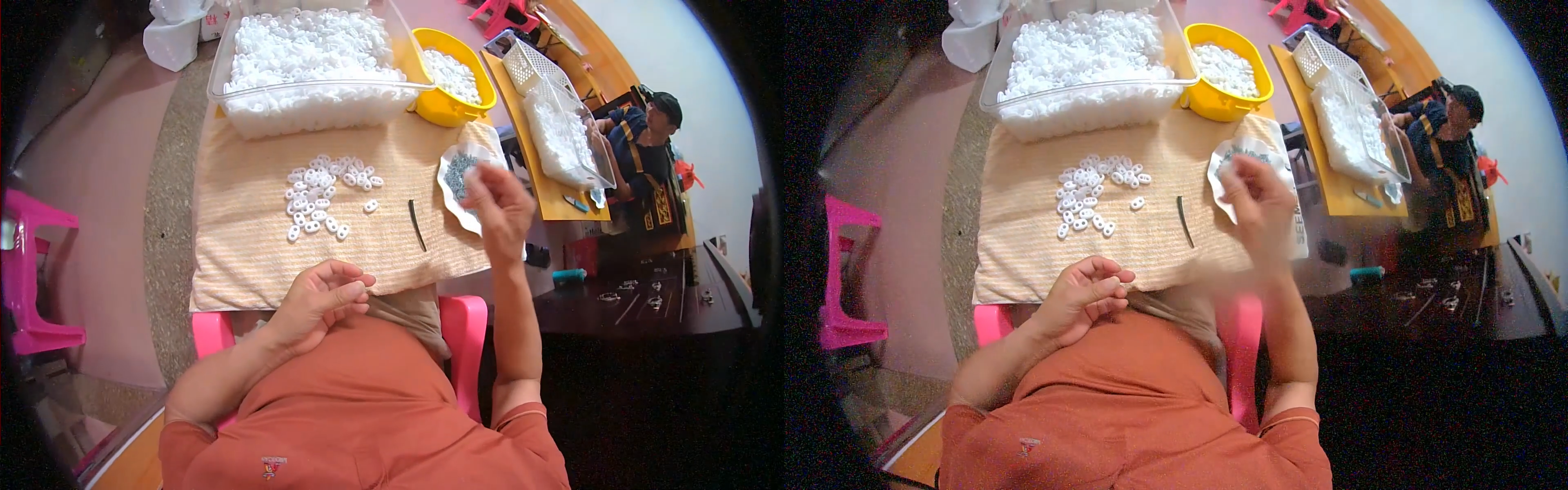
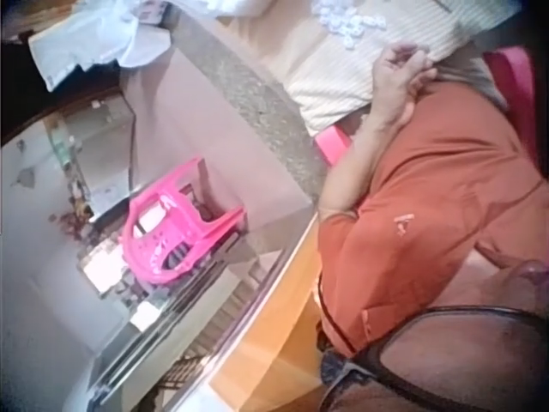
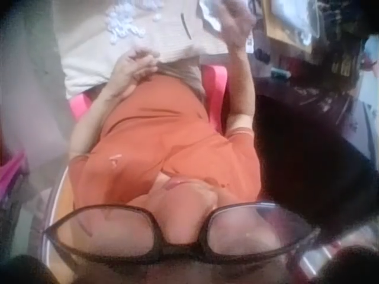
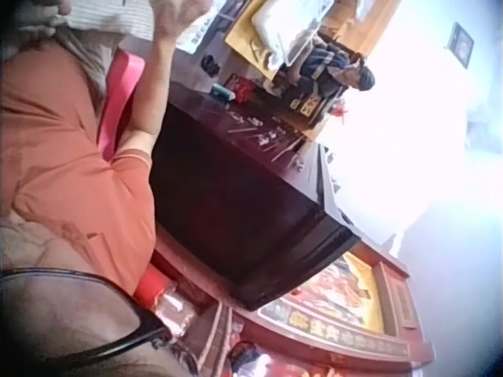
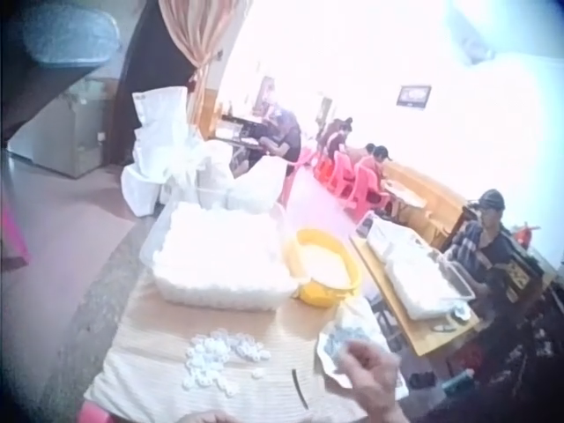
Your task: Assembling small white plastic components by hand at a manufacturing workstation.
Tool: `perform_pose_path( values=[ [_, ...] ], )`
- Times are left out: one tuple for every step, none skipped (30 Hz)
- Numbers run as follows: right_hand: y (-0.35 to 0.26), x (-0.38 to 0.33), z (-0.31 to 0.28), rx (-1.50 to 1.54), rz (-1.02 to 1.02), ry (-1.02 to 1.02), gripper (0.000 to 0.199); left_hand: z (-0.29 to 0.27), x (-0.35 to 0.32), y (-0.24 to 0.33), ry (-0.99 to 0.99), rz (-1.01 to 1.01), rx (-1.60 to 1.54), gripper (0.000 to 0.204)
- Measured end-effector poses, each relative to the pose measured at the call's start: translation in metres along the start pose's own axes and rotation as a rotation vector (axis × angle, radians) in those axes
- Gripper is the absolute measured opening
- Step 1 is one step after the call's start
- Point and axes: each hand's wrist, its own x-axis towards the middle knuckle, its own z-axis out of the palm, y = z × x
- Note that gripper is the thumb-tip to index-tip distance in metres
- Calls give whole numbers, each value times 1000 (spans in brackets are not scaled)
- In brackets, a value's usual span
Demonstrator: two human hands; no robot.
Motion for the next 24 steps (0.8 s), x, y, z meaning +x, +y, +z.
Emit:
perform_pose_path(
  values=[
    [-2, 12, -1, 4, -79, 76, 23, -1, 0, 0, -6, -2, 1, 23],
    [-7, 22, -3, 7, -159, 154, 23, -1, 0, 0, -15, -6, 2, 22],
    [-15, 31, -2, 44, -226, 189, 23, -1, -1, 0, -17, -2, 6, 22],
    [-24, 37, -1, 20, -252, 230, 22, -3, -1, 0, -21, -12, 6, 21],
    [-30, 41, 1, -5, -278, 270, 22, -4, -1, 0, -25, -22, 6, 19],
    [-28, 44, -1, -7, -314, 269, 19, -4, -1, -1, -27, -19, 6, 19],
    [-29, 47, 0, -5, -317, 267, 19, -3, -1, -1, -32, -6, 4, 18],
    [-30, 50, 1, -32, -388, 267, 17, -3, -1, -1, -37, 6, 2, 17],
    [-32, 51, 2, -59, -458, 267, 16, -3, -1, 0, -37, 9, 2, 17],
    [-33, 52, 4, -59, -460, 266, 16, -3, 0, 0, -33, 7, 5, 17],
    [-35, 51, 6, -99, -481, 271, 15, -3, 0, 0, -28, 5, 7, 17],
    [-36, 50, 9, -139, -501, 275, 15, -3, -1, 0, -29, 6, 6, 17],
    [-36, 49, 9, -141, -503, 276, 15, -4, -1, 1, -31, -6, 13, 16],
    [-34, 48, 10, -173, -538, 269, 17, -4, -2, 2, -32, -18, 20, 16],
    [-34, 47, 9, -205, -573, 263, 19, -4, -2, 2, -34, -18, 20, 16],
    [-34, 46, 9, -205, -574, 263, 19, -4, -2, 3, -34, -19, 20, 16],
    [-34, 45, 9, -233, -608, 287, 20, -4, -2, 3, -34, -21, 20, 16],
    [-34, 44, 9, -261, -642, 311, 22, -3, -2, 3, -33, -21, 21, 16],
    [-34, 45, 9, -258, -642, 312, 22, -3, -2, 3, -31, -18, 18, 16],
    [-36, 46, 9, -263, -670, 350, 22, -3, -2, 2, -29, -16, 16, 16],
    [-38, 49, 9, -267, -698, 387, 23, -4, -2, 2, -25, -16, 17, 16],
    [-39, 54, 8, -256, -705, 389, 24, -5, -2, 1, -29, -11, 22, 16],
    [-37, 62, 7, -250, -695, 417, 24, -5, -3, 1, -33, -9, 29, 17],
    [-33, 76, 8, -244, -685, 444, 24, -5, -3, 1, -28, -8, 30, 17]
  ],
)
